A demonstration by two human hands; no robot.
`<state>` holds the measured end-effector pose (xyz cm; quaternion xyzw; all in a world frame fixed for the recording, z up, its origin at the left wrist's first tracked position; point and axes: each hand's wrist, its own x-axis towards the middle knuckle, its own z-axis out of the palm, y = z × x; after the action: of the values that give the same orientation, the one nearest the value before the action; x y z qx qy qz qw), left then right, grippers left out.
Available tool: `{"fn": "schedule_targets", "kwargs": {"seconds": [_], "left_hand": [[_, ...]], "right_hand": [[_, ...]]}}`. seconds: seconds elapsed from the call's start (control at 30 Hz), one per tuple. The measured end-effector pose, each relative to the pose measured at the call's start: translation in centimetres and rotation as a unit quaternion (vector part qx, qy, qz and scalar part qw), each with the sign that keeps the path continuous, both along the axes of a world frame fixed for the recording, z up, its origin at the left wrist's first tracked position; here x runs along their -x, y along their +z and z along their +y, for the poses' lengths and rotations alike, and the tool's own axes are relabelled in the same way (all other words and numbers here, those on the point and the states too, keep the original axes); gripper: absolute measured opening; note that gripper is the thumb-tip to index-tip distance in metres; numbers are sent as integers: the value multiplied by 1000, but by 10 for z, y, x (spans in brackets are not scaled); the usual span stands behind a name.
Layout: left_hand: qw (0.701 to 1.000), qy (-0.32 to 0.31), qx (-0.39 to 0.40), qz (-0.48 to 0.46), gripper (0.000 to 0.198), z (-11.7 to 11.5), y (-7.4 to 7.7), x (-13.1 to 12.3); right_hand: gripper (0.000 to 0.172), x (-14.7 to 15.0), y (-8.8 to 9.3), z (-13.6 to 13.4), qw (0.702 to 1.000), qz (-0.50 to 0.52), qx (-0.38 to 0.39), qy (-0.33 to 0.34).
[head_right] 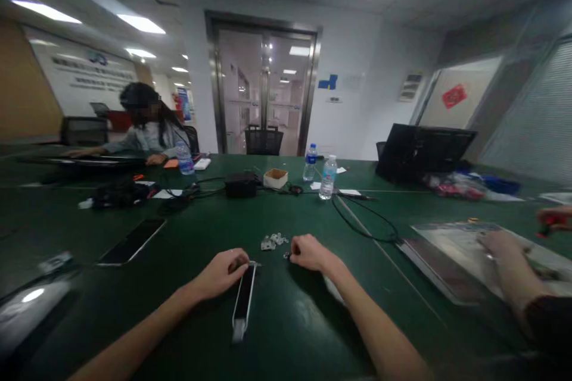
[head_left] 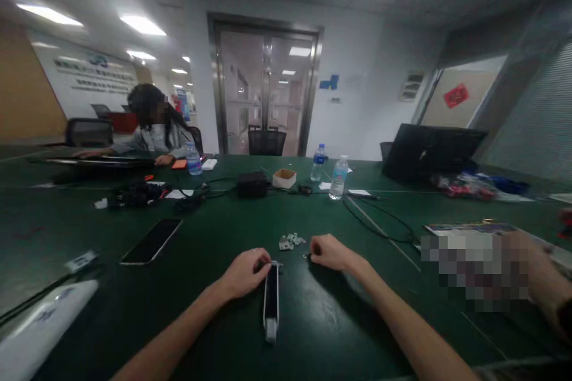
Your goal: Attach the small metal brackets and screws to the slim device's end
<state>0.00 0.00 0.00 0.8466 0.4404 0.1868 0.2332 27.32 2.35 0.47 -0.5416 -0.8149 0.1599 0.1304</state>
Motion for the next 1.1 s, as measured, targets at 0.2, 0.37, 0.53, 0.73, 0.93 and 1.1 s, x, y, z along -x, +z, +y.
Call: {"fn": "schedule_targets", "kwargs": {"seconds": [0.2, 0.37, 0.53, 0.73, 0.93, 1.1], "left_hand": [[1000, -8, -1, 6, 23, -7, 1, -1], [1000, -12, 7, 13, 23, -9, 4, -1], [1000, -13, 3, 12, 23, -9, 4, 0], [1000, -17, 8, 6, 23, -8, 1, 1], [1000, -20, 13, -5, 22, -7, -2, 2], [1000, -22, 6, -9, 21, -7, -1, 1]], "right_hand": [[10, 33, -10, -12, 990, 115, -22, 82], [9, 46, -8, -21, 982, 138, -14, 127], [8, 44, 1, -24, 980, 148, 19, 129], [8, 47, -3, -24, 979, 162, 34, 120], [9, 52, -12, -24, 981, 165, -7, 103], [6, 51, -13, -23, 980, 147, -51, 124]]}}
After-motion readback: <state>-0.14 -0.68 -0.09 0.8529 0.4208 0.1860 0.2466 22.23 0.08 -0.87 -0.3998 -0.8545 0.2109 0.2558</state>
